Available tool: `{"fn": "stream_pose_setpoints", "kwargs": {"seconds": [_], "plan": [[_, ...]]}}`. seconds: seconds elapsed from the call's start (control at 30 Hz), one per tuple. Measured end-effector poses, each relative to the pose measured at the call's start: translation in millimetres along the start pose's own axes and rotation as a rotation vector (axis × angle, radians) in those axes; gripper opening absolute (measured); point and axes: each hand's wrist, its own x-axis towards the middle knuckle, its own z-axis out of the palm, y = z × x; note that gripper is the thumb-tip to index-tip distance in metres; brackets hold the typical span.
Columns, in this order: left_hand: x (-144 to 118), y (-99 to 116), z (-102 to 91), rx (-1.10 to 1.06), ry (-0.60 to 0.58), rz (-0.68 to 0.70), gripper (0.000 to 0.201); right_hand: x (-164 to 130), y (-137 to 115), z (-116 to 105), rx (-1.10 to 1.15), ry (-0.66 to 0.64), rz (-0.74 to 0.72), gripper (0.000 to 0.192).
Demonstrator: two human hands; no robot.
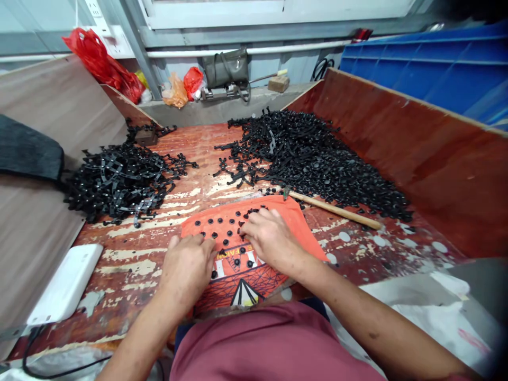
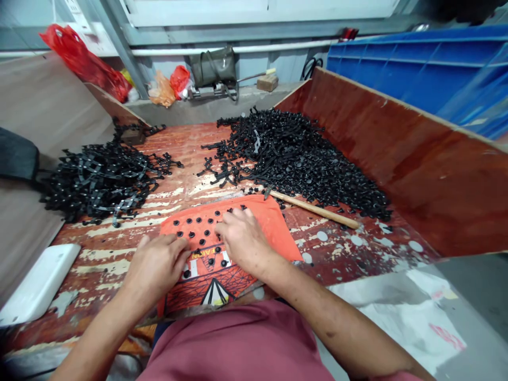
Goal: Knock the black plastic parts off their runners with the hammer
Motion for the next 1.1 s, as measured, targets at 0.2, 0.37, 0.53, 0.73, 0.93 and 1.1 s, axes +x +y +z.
{"fn": "stream_pose_setpoints", "kwargs": {"seconds": [0.2, 0.37, 0.53, 0.73, 0.93, 1.1], "plan": [[8, 5, 3.5, -0.135, -0.087, 0.109, 0.019, 7, 4, 7, -0.003, -0.067, -0.191, 0.016], [7, 6, 6.7, -0.106, -0.043, 0.104, 0.025, 8, 7, 8, 0.019, -0.028, -0.161, 0.016], [3, 0, 5.5, -0.221, -0.064, 0.014, 0.025, -1, 4, 12, 0.095, 0.014, -0.091, 0.007], [3, -9, 3.2, -0.229, -0.077, -0.111, 0.021, -6, 5, 6, 0.154, 0.047, -0.017, 0.008], [11, -1, -2.7, -0.179, 0.081, -0.077, 0.018, 17, 10, 2, 0.064, 0.041, -0.02, 0.011], [22, 6, 2.5, -0.122, 0.079, -0.023, 0.023, 19, 7, 8, 0.093, 0.023, 0.006, 0.017]]}}
